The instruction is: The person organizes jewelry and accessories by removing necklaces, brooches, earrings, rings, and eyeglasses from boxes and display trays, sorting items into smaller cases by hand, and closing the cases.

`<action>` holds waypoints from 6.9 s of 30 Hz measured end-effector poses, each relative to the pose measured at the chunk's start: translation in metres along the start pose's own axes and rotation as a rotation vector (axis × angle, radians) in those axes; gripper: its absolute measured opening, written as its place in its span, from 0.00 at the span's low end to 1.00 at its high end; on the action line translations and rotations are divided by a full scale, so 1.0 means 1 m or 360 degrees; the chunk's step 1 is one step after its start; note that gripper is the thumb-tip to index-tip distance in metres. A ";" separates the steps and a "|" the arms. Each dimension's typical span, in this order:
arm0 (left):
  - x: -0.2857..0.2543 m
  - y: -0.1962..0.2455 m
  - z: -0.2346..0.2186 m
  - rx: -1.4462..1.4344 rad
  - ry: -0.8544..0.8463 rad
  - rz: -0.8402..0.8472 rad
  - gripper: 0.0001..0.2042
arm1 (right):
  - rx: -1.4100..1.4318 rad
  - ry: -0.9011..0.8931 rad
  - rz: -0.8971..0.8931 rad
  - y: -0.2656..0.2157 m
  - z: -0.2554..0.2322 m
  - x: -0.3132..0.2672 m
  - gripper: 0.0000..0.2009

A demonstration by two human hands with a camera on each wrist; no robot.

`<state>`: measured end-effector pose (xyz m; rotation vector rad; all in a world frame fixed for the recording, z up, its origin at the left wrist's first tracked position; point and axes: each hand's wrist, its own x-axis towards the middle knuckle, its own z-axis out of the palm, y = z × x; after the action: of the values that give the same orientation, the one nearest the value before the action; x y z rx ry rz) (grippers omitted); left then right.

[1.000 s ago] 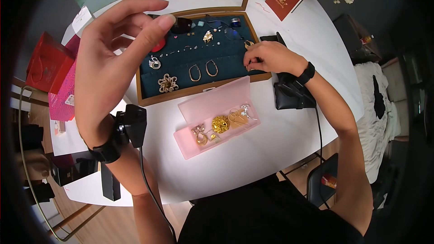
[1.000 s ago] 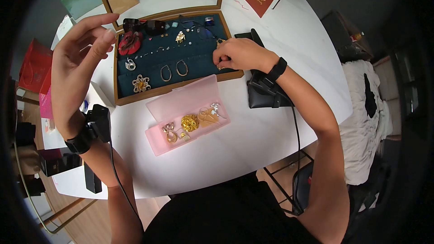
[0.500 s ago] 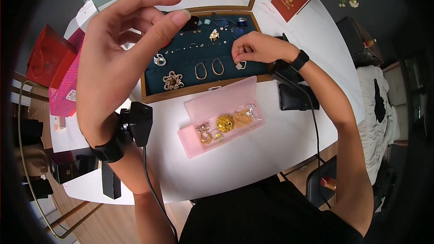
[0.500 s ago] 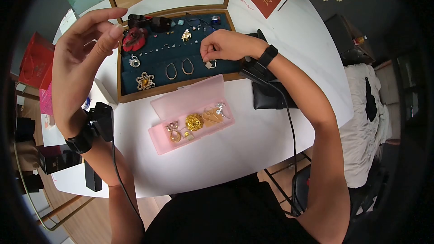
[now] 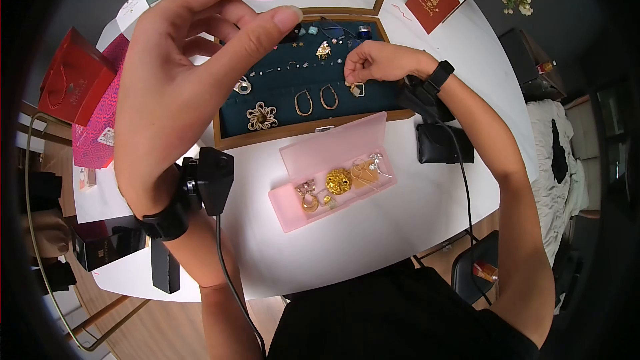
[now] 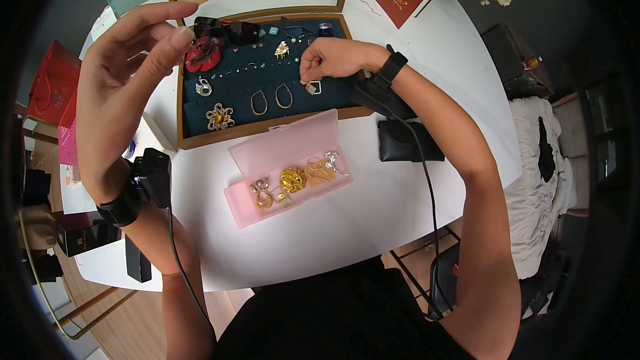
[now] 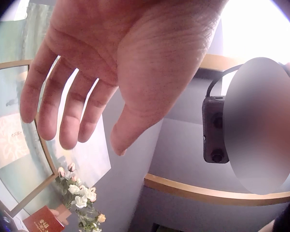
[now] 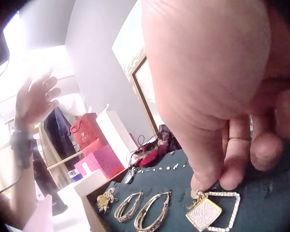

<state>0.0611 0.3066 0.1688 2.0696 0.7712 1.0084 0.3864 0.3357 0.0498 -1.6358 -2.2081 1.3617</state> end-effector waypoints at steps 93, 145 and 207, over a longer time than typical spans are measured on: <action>0.020 -0.054 0.028 0.0796 0.0246 -0.0557 0.13 | -0.0478 0.0999 -0.0216 -0.059 0.007 -0.116 0.14; 0.084 -0.124 0.093 0.1343 -0.0887 -0.0157 0.08 | -0.0415 0.1269 -0.0408 -0.026 -0.021 -0.149 0.13; -0.071 0.006 0.149 -0.3077 0.0530 -0.0847 0.44 | 0.0079 0.0709 -0.1027 -0.084 0.077 -0.083 0.10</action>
<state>0.1488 0.2013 0.0769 0.0365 0.1429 0.9999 0.3197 0.2193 0.0951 -0.9396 -2.1139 0.7790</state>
